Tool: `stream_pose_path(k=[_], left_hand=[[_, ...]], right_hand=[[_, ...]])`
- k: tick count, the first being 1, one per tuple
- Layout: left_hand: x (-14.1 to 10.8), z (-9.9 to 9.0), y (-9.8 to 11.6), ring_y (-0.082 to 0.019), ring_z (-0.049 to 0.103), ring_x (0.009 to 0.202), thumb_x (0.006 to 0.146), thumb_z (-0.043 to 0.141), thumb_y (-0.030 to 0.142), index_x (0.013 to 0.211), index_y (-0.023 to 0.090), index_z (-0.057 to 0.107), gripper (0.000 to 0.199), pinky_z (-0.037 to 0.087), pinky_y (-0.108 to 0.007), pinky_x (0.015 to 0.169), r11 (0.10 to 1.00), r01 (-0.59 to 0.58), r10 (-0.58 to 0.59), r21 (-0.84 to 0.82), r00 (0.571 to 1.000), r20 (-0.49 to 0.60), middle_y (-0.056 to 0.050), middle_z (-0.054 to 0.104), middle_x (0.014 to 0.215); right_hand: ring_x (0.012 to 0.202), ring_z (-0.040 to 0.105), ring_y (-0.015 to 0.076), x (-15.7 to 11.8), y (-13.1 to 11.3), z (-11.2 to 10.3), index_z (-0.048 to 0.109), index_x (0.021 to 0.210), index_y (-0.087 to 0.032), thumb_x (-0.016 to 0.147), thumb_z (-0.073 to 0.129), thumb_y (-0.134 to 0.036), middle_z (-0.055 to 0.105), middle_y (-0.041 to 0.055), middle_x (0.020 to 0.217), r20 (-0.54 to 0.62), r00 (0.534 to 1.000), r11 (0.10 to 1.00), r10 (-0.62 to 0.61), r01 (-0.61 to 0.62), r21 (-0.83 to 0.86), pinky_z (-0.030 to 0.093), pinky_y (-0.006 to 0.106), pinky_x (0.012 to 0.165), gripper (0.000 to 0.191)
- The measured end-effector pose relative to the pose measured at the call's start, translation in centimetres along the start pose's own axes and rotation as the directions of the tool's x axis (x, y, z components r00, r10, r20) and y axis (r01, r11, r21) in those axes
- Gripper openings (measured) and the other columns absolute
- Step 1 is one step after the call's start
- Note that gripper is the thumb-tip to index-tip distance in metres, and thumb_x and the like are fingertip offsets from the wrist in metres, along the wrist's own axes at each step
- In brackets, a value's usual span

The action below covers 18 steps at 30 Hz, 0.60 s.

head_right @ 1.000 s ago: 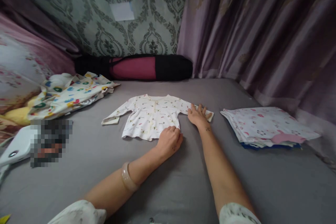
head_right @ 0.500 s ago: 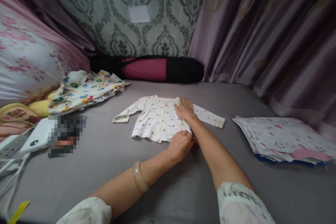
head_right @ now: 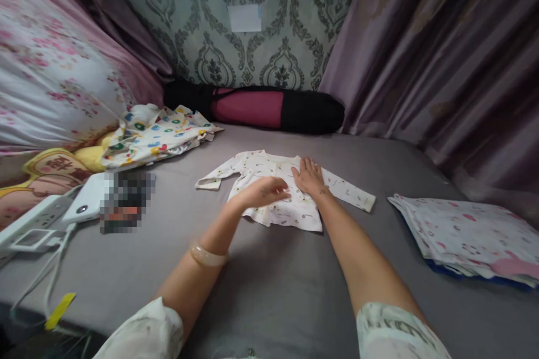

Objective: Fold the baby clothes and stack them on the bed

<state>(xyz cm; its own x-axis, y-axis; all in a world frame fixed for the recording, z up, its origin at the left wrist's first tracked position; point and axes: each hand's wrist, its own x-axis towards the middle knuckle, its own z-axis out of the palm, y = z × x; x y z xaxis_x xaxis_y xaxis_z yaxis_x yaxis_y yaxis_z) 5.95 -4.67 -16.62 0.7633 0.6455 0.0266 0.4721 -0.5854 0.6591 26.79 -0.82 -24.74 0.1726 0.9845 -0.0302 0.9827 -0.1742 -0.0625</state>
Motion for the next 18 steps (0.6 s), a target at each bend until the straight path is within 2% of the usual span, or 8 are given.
stream_pose_path(k=[1, 2, 4, 6, 7, 8, 11, 18], left_hand=[[-0.8, -2.0, -1.4, -0.015, 0.064, 0.078, 0.086, 0.061, 0.032, 0.101, 0.015, 0.067, 0.024, 0.047, -0.023, 0.071, 0.997, 0.075, -0.076, -0.011, 0.991, -0.113, -0.006, 0.071, 0.090], [-1.7, -3.7, -3.0, -0.015, 0.064, 0.078, 0.084, 0.062, 0.030, 0.102, 0.015, 0.066, 0.024, 0.047, -0.023, 0.071, 0.984, 0.176, -0.174, -0.013, 0.957, -0.233, -0.006, 0.070, 0.090], [-4.0, -6.6, -6.4, -0.017, 0.064, 0.080, 0.079, 0.067, 0.030, 0.103, 0.016, 0.065, 0.028, 0.047, -0.024, 0.072, 0.915, 0.403, -0.365, 0.001, 0.829, -0.423, -0.007, 0.069, 0.094], [-6.4, -8.3, -9.6, -0.020, 0.064, 0.083, 0.071, 0.072, 0.029, 0.095, 0.016, 0.065, 0.028, 0.046, -0.024, 0.069, 0.779, 0.627, -0.548, 0.017, 0.693, -0.468, -0.008, 0.068, 0.093], [-7.4, -8.8, -10.9, -0.021, 0.064, 0.081, 0.067, 0.075, 0.030, 0.090, 0.017, 0.064, 0.029, 0.045, -0.024, 0.066, 0.695, 0.718, -0.639, 0.008, 0.623, -0.452, -0.007, 0.068, 0.088], [-8.2, -9.0, -11.9, -0.021, 0.063, 0.078, 0.065, 0.076, 0.032, 0.084, 0.017, 0.063, 0.027, 0.044, -0.024, 0.063, 0.635, 0.773, -0.708, -0.005, 0.579, -0.405, -0.006, 0.068, 0.081], [-9.5, -9.1, -13.4, -0.019, 0.061, 0.064, 0.060, 0.077, 0.036, 0.071, 0.020, 0.057, 0.028, 0.041, -0.023, 0.054, 0.576, 0.816, -0.789, -0.056, 0.536, -0.301, -0.001, 0.063, 0.064], [-8.4, -8.0, -13.1, -0.017, 0.053, 0.051, 0.060, 0.075, 0.022, 0.059, 0.020, 0.054, 0.022, 0.037, -0.024, 0.052, 0.549, 0.796, -0.833, -0.257, 0.493, -0.251, 0.003, 0.051, 0.046]], right_hand=[[0.145, 0.014, 0.0278, 0.0, 0.0, -0.1, 0.023, 0.150, -0.004, 0.098, 0.014, -0.048, 0.020, 0.0158, 0.158, 0.007, 1.000, 1.000, -0.003, 0.003, -0.002, 0.012, 0.045, 0.116, 0.069], [0.145, 0.014, 0.0279, 0.1, 0.0, -0.3, 0.022, 0.151, -0.004, 0.097, 0.014, -0.048, 0.020, 0.0159, 0.158, 0.018, 1.000, 1.000, -0.004, 0.004, -0.002, 0.012, 0.045, 0.116, 0.069], [0.145, 0.014, 0.0280, 0.3, 0.0, -0.8, 0.021, 0.151, -0.005, 0.097, 0.016, -0.049, 0.019, 0.0156, 0.158, 0.059, 0.998, 1.000, 0.003, -0.003, 0.007, 0.013, 0.045, 0.116, 0.070], [0.145, 0.014, 0.0286, 0.6, -0.2, -1.6, 0.021, 0.151, -0.006, 0.097, 0.019, -0.050, 0.017, 0.0162, 0.159, 0.113, 0.993, 0.999, 0.034, -0.036, 0.014, 0.014, 0.046, 0.116, 0.070], [0.145, 0.014, 0.0292, 0.8, -0.5, -2.0, 0.022, 0.151, -0.006, 0.096, 0.023, -0.050, 0.017, 0.0170, 0.159, 0.133, 0.989, 0.998, 0.057, -0.059, 0.012, 0.015, 0.047, 0.116, 0.070], [0.145, 0.014, 0.0297, 0.9, -0.9, -2.5, 0.023, 0.150, -0.006, 0.096, 0.027, -0.047, 0.017, 0.0179, 0.158, 0.140, 0.987, 0.997, 0.076, -0.078, 0.008, 0.016, 0.048, 0.116, 0.068], [0.145, 0.015, 0.0301, 1.2, -3.6, -3.3, 0.026, 0.148, -0.005, 0.093, 0.034, -0.032, 0.019, 0.0196, 0.157, 0.077, 0.996, 0.998, 0.053, -0.055, 0.026, 0.015, 0.050, 0.115, 0.062], [0.144, 0.021, 0.0240, 1.6, -13.1, -2.2, 0.034, 0.146, -0.012, 0.092, 0.035, -0.021, 0.030, 0.0121, 0.155, -0.022, 0.964, 0.928, -0.263, 0.260, 0.266, 0.016, 0.044, 0.117, 0.055]])
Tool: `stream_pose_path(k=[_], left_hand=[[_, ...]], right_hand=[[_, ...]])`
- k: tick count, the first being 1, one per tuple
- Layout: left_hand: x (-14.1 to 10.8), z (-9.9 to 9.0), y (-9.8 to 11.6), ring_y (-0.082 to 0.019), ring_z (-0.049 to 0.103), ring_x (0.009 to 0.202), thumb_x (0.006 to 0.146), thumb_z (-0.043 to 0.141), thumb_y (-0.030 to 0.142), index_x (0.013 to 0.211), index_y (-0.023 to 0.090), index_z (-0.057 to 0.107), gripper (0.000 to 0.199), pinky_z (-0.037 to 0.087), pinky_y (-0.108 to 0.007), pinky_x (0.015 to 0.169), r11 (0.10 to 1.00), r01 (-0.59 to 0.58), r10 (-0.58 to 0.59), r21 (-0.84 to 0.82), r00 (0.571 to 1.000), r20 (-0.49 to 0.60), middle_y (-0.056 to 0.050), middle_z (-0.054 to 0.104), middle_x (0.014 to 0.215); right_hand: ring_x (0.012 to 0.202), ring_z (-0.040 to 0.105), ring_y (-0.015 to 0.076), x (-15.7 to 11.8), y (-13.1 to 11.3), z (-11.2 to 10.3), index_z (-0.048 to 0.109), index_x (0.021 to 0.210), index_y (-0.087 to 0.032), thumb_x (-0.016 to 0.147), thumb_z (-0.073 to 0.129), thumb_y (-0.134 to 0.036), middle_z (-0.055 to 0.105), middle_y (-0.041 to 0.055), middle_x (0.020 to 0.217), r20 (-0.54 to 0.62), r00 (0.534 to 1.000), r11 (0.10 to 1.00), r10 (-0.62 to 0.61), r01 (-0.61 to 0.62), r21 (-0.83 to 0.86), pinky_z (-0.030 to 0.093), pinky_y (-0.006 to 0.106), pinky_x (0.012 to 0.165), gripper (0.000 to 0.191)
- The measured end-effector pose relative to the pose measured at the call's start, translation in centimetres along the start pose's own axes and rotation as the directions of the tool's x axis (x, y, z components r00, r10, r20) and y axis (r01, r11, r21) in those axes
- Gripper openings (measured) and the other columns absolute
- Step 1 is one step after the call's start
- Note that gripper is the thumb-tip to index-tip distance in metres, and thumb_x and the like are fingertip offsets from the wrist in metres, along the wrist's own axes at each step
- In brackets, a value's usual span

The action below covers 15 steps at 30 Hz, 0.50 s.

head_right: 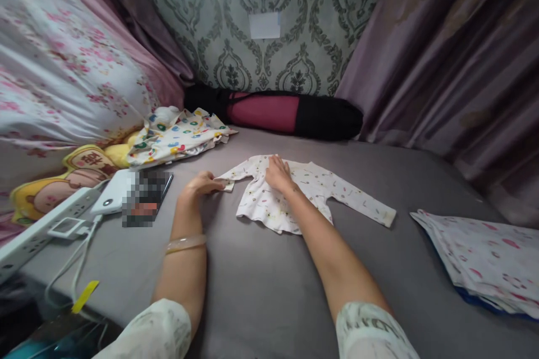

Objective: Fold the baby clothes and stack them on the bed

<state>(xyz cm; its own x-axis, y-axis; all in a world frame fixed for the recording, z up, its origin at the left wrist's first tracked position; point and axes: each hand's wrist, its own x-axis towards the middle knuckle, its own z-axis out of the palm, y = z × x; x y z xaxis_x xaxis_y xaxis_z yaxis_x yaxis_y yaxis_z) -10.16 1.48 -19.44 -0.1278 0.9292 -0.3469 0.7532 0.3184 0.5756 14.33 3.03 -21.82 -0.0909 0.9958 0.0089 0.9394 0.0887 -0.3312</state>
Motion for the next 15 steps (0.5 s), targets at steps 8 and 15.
stream_pose_path(k=[8, 15], left_hand=[[0.8, -0.3, 0.3, -0.023, 0.061, 0.093, 0.078, 0.051, 0.016, 0.093, 0.021, 0.070, 0.024, 0.045, -0.032, 0.085, 0.972, -0.236, 0.185, -0.012, 0.792, -0.582, -0.010, 0.063, 0.102], [2.6, 1.1, -1.0, -0.024, 0.067, 0.077, 0.075, 0.048, 0.016, 0.096, 0.021, 0.068, 0.030, 0.051, -0.034, 0.074, 0.937, -0.150, -0.042, -0.316, 0.848, -0.528, -0.006, 0.067, 0.072]], right_hand=[[0.137, 0.036, 0.0164, 2.5, -2.4, 2.5, 0.040, 0.142, -0.007, 0.094, 0.029, -0.019, 0.043, 0.0129, 0.148, -0.062, 0.998, 0.990, 0.020, -0.011, 0.143, 0.025, 0.027, 0.113, 0.051], [0.143, 0.024, 0.0237, 1.5, -2.6, 4.1, 0.036, 0.145, -0.009, 0.097, 0.027, -0.030, 0.032, 0.0130, 0.154, -0.092, 0.996, 0.999, -0.017, 0.020, 0.032, 0.015, 0.038, 0.117, 0.053]])
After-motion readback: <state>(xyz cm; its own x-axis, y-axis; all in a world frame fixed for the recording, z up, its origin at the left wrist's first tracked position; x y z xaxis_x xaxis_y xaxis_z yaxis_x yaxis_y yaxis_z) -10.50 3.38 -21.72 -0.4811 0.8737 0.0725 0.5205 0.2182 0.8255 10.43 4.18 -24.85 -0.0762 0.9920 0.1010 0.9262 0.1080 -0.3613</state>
